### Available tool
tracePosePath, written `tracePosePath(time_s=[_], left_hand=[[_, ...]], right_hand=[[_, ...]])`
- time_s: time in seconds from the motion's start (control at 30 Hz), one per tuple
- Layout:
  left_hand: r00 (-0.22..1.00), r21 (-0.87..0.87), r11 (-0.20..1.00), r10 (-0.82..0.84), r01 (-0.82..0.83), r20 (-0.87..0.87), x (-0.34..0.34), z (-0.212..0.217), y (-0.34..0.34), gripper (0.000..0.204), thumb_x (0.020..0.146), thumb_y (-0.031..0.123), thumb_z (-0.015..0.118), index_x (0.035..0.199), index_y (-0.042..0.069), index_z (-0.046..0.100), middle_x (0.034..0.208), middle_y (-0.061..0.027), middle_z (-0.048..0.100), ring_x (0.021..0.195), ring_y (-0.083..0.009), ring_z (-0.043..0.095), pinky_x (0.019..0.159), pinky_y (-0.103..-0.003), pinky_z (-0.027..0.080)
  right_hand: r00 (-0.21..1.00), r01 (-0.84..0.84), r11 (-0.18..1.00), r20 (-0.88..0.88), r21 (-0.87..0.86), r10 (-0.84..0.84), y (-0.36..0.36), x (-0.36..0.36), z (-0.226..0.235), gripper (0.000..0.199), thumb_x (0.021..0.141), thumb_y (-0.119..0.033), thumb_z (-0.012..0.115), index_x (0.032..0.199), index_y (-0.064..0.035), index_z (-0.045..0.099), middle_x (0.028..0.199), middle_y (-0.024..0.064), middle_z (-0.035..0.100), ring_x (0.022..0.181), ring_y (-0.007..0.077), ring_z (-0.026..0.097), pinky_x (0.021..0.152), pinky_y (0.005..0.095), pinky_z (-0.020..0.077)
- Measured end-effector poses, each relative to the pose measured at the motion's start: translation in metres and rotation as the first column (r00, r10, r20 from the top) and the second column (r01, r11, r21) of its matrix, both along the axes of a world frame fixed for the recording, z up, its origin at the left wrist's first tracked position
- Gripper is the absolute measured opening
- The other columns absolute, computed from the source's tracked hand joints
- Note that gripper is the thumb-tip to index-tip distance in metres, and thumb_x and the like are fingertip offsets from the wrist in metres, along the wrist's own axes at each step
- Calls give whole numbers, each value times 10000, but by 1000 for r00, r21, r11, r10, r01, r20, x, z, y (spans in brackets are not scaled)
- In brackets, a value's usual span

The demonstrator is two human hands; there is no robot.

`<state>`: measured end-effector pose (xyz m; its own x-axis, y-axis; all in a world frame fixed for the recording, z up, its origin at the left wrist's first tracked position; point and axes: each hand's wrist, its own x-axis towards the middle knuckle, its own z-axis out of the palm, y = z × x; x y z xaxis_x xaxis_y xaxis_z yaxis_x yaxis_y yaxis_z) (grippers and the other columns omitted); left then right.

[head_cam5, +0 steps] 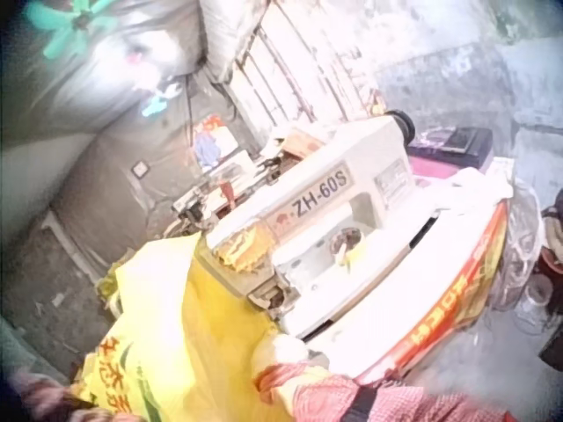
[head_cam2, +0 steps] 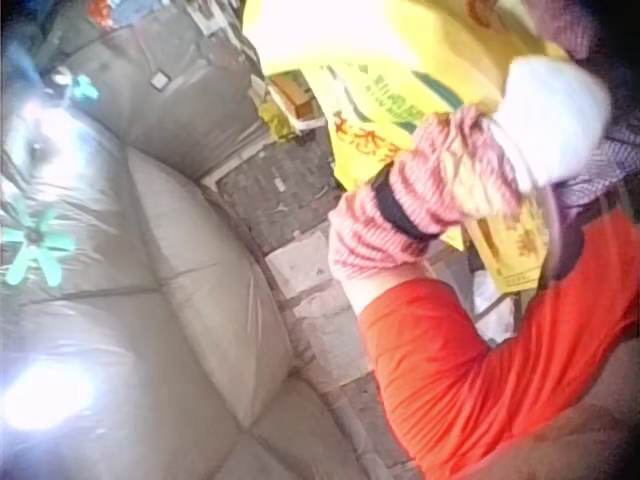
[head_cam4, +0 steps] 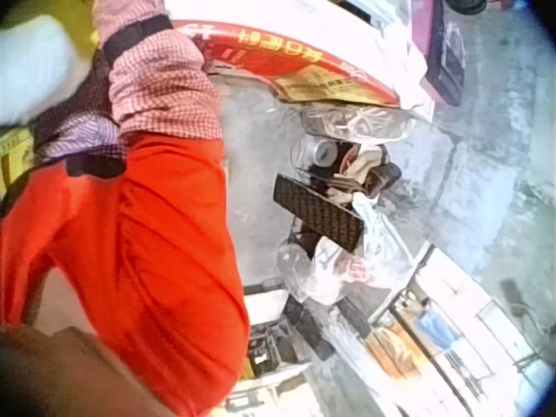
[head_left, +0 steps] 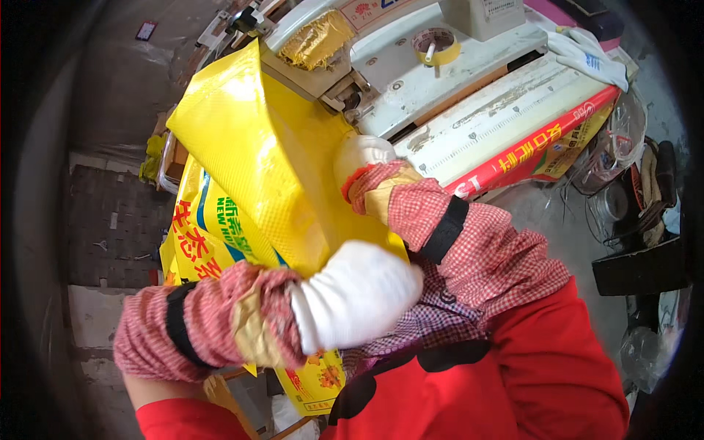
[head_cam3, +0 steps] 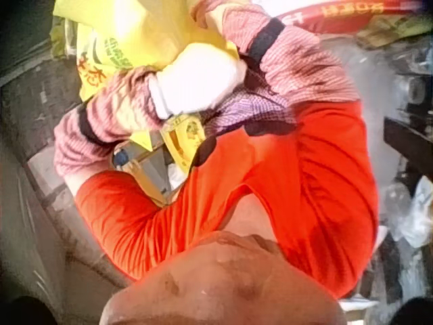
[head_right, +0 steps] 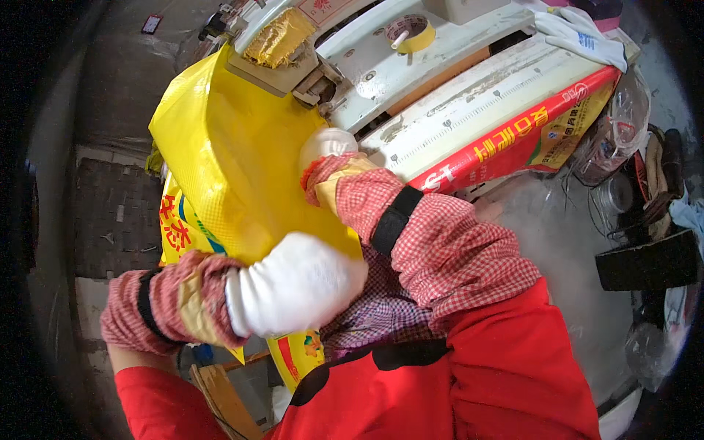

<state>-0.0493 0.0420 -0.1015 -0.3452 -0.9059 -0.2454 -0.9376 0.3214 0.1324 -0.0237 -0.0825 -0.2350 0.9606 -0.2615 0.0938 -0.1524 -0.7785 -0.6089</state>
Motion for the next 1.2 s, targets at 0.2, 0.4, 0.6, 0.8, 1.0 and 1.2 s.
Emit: tracePosePath(time_s=[0.2,0.4,0.6,0.8,1.0,1.2], left_hand=[[988,-109,994,42,-25,151,100,-40,-28,88,700,167,613,699,80,623,616,-125,605,563,-301,614,512,-404,487],[713,-423,787,601,-449,362,197,-62,-60,125,822,155,555,767,60,615,701,-171,623,668,-335,629,588,-410,495],[871,-108,869,489,-483,40,178,32,49,127,824,174,584,807,51,609,731,-177,600,675,-366,590,616,-419,482],[538,-668,739,597,-80,595,136,169,176,157,682,-6,631,816,74,646,944,-105,656,848,-277,621,762,-358,500],[547,-726,-331,491,-603,-678,133,103,281,272,942,11,489,1201,-25,565,1298,-140,538,1205,-190,498,1042,-325,373],[-429,408,138,-364,-903,-827,65,-52,315,516,968,455,438,1264,33,445,1139,-81,527,1023,-181,522,923,-351,448]], right_hand=[[974,27,998,-224,59,-13,-35,37,30,290,784,-205,577,1013,-73,699,1043,202,656,1013,339,628,843,405,507],[999,29,204,-22,979,-40,-15,42,20,433,877,-139,533,1294,-52,454,1106,128,616,965,242,630,773,374,525],[985,49,989,171,-138,-25,13,64,39,593,800,-261,607,1328,-49,442,1415,185,394,1210,327,495,996,392,411],[938,279,824,325,-492,-123,37,100,84,201,795,-117,514,886,-54,682,927,137,649,940,312,579,815,404,480],[872,-486,864,0,-131,490,123,40,155,469,846,-455,587,755,0,660,724,234,629,665,343,629,615,436,499],[549,-790,554,-98,262,830,188,-8,150,571,867,-555,506,789,-15,673,678,211,618,684,390,640,559,457,503]])
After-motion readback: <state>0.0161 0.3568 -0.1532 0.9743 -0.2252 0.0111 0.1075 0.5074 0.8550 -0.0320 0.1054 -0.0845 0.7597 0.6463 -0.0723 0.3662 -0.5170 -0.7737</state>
